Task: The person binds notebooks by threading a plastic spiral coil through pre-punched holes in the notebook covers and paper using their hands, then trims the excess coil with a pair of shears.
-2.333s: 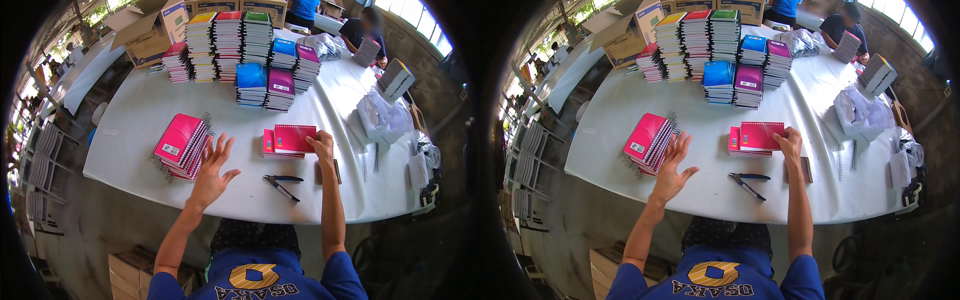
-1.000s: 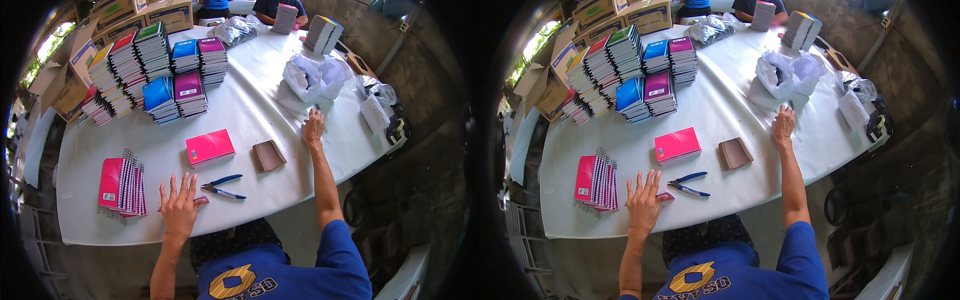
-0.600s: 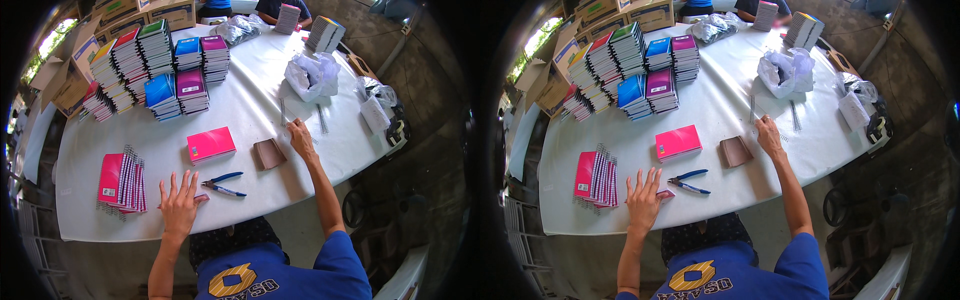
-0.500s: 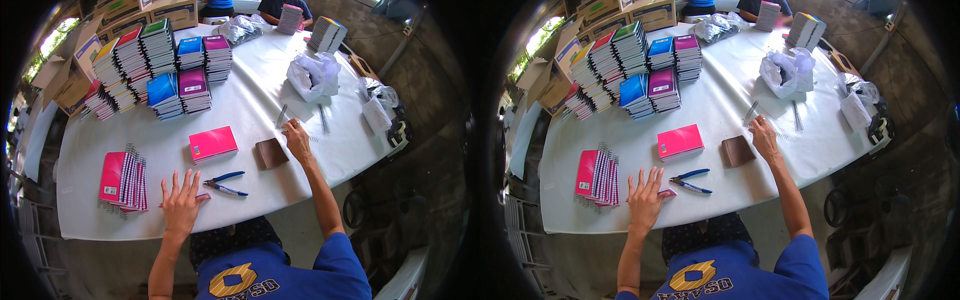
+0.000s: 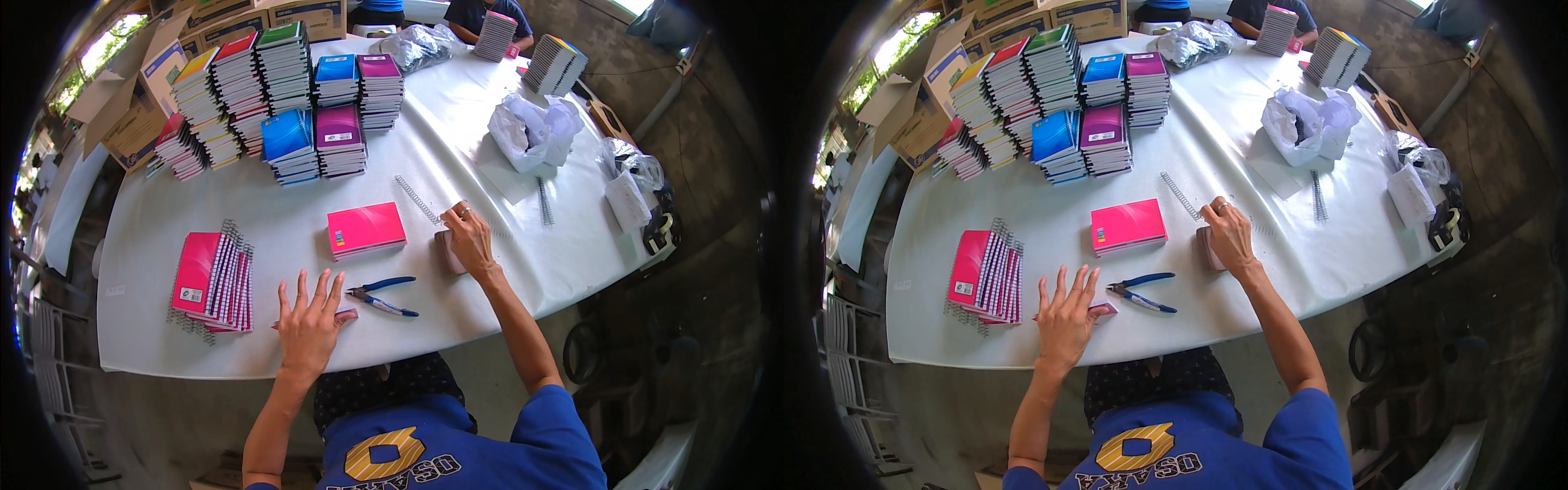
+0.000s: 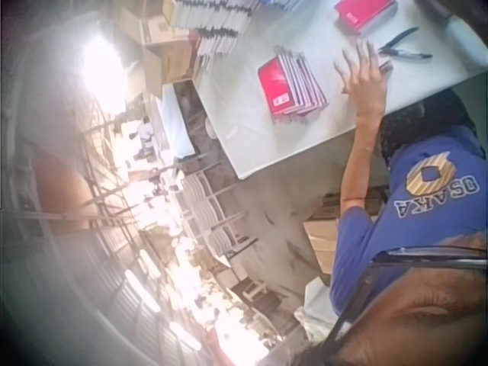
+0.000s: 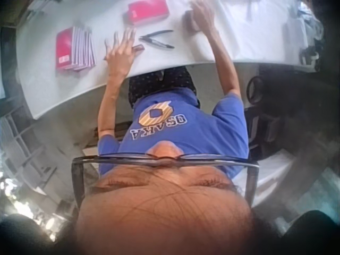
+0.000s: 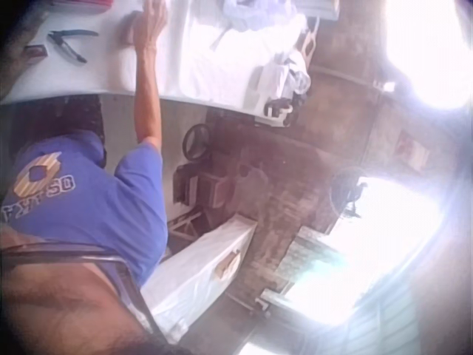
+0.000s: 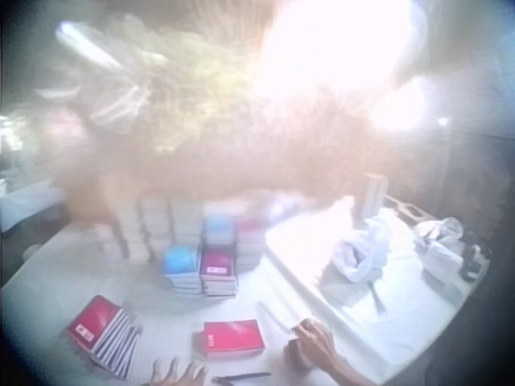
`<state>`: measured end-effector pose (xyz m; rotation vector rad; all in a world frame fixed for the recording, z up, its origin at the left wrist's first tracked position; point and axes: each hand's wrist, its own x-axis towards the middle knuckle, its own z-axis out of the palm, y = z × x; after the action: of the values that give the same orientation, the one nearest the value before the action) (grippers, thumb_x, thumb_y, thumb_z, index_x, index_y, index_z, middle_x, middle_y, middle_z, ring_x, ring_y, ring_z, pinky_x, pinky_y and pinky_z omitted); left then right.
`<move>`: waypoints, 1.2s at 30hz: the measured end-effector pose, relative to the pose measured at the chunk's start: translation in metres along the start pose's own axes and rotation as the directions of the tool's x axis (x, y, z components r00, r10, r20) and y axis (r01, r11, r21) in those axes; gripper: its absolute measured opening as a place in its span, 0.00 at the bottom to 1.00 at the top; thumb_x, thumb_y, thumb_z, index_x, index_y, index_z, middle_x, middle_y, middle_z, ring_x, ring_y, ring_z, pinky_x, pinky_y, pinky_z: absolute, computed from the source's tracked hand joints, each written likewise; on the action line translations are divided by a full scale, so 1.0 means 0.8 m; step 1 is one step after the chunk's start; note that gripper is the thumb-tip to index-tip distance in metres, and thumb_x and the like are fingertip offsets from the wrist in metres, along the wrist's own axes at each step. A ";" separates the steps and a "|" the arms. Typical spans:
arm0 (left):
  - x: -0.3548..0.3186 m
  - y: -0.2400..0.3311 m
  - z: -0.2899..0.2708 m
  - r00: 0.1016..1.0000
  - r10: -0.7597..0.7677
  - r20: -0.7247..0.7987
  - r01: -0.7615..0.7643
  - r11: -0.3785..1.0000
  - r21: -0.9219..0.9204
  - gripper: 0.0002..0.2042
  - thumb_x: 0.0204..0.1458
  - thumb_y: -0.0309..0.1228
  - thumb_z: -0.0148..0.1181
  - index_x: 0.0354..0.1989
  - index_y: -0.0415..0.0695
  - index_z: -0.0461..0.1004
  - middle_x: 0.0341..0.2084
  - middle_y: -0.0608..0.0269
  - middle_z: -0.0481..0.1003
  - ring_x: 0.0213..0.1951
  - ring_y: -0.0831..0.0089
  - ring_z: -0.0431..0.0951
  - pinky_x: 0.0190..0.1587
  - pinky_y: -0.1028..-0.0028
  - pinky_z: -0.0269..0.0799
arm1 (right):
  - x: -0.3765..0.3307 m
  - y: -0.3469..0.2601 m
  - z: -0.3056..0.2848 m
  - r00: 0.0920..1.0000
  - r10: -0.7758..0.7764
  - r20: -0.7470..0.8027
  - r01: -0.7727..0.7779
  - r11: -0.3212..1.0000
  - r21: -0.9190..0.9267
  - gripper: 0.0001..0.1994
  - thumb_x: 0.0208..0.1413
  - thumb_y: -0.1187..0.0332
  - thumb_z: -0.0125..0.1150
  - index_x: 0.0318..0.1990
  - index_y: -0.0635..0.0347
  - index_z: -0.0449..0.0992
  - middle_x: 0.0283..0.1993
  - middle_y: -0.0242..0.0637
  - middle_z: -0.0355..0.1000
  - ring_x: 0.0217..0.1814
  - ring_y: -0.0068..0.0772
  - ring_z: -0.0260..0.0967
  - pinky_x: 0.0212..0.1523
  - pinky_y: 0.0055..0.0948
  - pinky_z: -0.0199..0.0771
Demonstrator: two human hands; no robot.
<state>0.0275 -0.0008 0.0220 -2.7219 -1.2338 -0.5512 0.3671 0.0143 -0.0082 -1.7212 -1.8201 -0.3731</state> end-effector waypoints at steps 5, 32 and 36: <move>0.000 0.000 0.002 1.000 -0.002 0.001 0.002 1.000 -0.006 0.33 0.51 0.50 0.60 0.66 0.51 0.65 0.60 0.60 0.70 0.63 0.49 0.66 0.65 0.42 0.53 | 0.008 -0.014 -0.005 1.000 -0.003 0.001 0.003 0.991 0.134 0.07 0.49 0.82 0.57 0.35 0.61 0.74 0.37 0.40 0.70 0.40 0.43 0.72 0.38 0.40 0.74; 0.004 -0.010 -0.003 0.997 0.036 0.068 -0.035 0.999 -0.012 0.35 0.50 0.41 0.65 0.69 0.52 0.61 0.61 0.58 0.69 0.63 0.49 0.66 0.65 0.40 0.50 | -0.006 -0.174 -0.030 0.915 -0.162 0.371 -0.237 0.529 0.815 0.08 0.51 0.82 0.62 0.39 0.65 0.79 0.38 0.41 0.76 0.36 0.39 0.75 0.37 0.36 0.74; 0.005 -0.010 -0.007 0.992 0.015 0.127 -0.007 0.998 -0.059 0.37 0.51 0.36 0.65 0.71 0.54 0.57 0.64 0.62 0.66 0.66 0.50 0.62 0.67 0.39 0.47 | -0.003 -0.164 -0.035 0.819 -0.264 0.509 -0.265 0.613 0.745 0.06 0.51 0.80 0.62 0.37 0.66 0.77 0.37 0.43 0.75 0.36 0.45 0.74 0.38 0.39 0.74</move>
<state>0.0226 0.0059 0.0280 -2.8507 -1.2485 -0.4252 0.2457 -0.0192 0.0378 -1.1992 -1.9113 0.9865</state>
